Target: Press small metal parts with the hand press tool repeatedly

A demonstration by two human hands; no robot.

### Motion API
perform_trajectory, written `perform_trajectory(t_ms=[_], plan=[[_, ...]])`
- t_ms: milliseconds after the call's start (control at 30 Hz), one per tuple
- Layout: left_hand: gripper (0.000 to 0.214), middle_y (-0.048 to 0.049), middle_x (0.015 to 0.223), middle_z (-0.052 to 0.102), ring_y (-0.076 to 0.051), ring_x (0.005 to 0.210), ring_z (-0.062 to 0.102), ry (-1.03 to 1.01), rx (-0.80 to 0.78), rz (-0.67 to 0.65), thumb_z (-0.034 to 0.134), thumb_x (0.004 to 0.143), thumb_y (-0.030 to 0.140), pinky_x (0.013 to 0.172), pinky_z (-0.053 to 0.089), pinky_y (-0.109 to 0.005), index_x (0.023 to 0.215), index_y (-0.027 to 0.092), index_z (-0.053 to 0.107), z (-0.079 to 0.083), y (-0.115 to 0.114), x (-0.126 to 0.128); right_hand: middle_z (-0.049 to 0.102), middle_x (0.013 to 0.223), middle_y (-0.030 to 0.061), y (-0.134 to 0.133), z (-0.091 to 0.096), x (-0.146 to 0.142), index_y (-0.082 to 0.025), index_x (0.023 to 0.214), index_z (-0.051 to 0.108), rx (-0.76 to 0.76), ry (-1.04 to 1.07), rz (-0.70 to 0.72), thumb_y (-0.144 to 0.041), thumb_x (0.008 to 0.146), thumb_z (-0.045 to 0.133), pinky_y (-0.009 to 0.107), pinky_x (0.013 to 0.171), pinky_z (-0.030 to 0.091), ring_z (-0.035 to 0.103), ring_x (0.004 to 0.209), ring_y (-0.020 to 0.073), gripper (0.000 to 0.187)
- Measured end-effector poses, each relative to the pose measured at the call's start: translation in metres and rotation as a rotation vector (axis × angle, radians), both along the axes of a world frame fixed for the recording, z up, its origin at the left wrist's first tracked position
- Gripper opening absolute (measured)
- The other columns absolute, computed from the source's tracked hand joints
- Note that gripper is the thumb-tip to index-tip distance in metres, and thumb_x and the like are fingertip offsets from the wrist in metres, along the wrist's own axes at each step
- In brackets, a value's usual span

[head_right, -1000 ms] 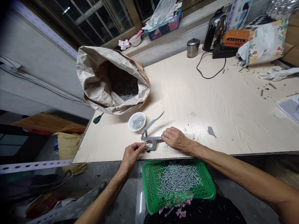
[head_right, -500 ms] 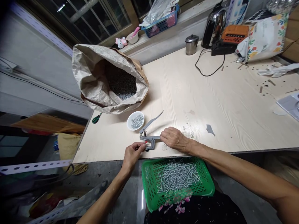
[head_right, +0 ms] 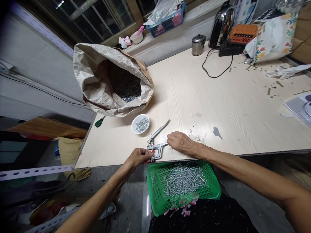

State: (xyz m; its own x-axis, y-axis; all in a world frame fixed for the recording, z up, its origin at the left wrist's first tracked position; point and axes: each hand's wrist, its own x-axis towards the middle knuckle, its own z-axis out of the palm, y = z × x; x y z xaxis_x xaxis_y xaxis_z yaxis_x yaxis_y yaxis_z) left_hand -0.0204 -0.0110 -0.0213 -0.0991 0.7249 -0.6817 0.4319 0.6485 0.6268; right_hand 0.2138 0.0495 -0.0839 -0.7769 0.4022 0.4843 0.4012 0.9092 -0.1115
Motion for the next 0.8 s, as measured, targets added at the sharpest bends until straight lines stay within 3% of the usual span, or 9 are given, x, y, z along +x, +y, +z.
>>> perform_trajectory(t_ms=[200, 333, 400, 433, 500, 567, 667, 800], plan=[[0.039, 0.0027, 0.041, 0.053, -0.008, 0.041, 0.043, 0.01, -0.067, -0.135, 0.076, 0.051, 0.049, 0.046, 0.035, -0.022, 0.046, 0.017, 0.055, 0.0, 0.004, -0.003, 0.051, 0.072, 0.0035, -0.004, 0.001, 0.0, -0.016, 0.074, 0.053, -0.064, -0.002, -0.004, -0.012, 0.095, 0.037, 0.032, 0.064, 0.031, 0.04, 0.067, 0.0154, 0.027], [0.039, 0.0025, 0.042, 0.053, -0.008, 0.041, 0.044, 0.01, -0.075, -0.114, 0.075, 0.05, 0.051, 0.047, 0.035, -0.022, 0.048, 0.016, 0.056, 0.0, 0.004, -0.002, 0.056, 0.078, 0.0054, -0.003, 0.008, 0.003, -0.016, 0.078, 0.056, -0.187, -0.06, -0.016, -0.016, 0.095, 0.041, 0.032, 0.067, 0.035, 0.045, 0.072, 0.0167, 0.022], [0.04, 0.0026, 0.042, 0.053, -0.009, 0.041, 0.044, 0.012, -0.068, -0.098, 0.075, 0.05, 0.051, 0.046, 0.035, -0.022, 0.05, 0.016, 0.057, 0.0, 0.003, -0.001, 0.06, 0.094, 0.0091, 0.002, 0.013, 0.006, -0.016, 0.09, 0.059, -0.259, -0.07, -0.014, -0.028, 0.093, 0.05, 0.034, 0.074, 0.039, 0.05, 0.086, 0.0198, 0.015], [0.04, 0.0027, 0.042, 0.053, -0.009, 0.041, 0.044, 0.014, -0.065, -0.093, 0.075, 0.05, 0.052, 0.046, 0.034, -0.022, 0.051, 0.016, 0.057, 0.0, 0.002, -0.001, 0.06, 0.107, 0.0118, 0.006, 0.015, 0.007, -0.016, 0.1, 0.059, -0.286, -0.067, -0.012, -0.037, 0.09, 0.055, 0.037, 0.079, 0.04, 0.05, 0.097, 0.0228, 0.023], [0.041, 0.0028, 0.042, 0.053, -0.008, 0.041, 0.044, 0.021, -0.063, -0.089, 0.075, 0.049, 0.053, 0.046, 0.034, -0.023, 0.051, 0.016, 0.058, 0.0, 0.002, 0.0, 0.047, 0.134, 0.018, 0.018, 0.019, 0.008, -0.016, 0.123, 0.05, -0.311, -0.069, -0.021, -0.054, 0.078, 0.066, 0.046, 0.091, 0.037, 0.04, 0.119, 0.0308, 0.061], [0.043, 0.0028, 0.041, 0.052, -0.008, 0.041, 0.043, 0.034, -0.065, -0.085, 0.075, 0.047, 0.054, 0.047, 0.034, -0.023, 0.052, 0.015, 0.058, -0.001, 0.001, 0.0, 0.037, 0.142, 0.0215, 0.031, 0.023, 0.005, -0.015, 0.134, 0.041, -0.327, -0.128, -0.029, -0.063, 0.068, 0.071, 0.053, 0.098, 0.032, 0.031, 0.129, 0.037, 0.088], [0.045, 0.0031, 0.041, 0.052, -0.008, 0.042, 0.043, 0.04, -0.071, -0.082, 0.075, 0.046, 0.056, 0.047, 0.034, -0.022, 0.052, 0.014, 0.058, -0.001, 0.0, 0.0, 0.043, 0.138, 0.0215, 0.048, 0.029, -0.001, -0.013, 0.134, 0.042, -0.362, -0.263, 0.006, -0.066, 0.061, 0.072, 0.055, 0.097, 0.032, 0.033, 0.127, 0.0406, 0.095], [0.045, 0.004, 0.042, 0.051, -0.008, 0.044, 0.043, 0.033, -0.066, -0.072, 0.076, 0.048, 0.055, 0.047, 0.032, -0.021, 0.057, 0.013, 0.061, -0.002, 0.0, 0.0, 0.055, 0.122, 0.0174, 0.054, 0.041, -0.005, -0.011, 0.125, 0.048, -0.382, -0.361, 0.016, -0.06, 0.059, 0.076, 0.045, 0.084, 0.04, 0.046, 0.108, 0.0349, 0.086]])
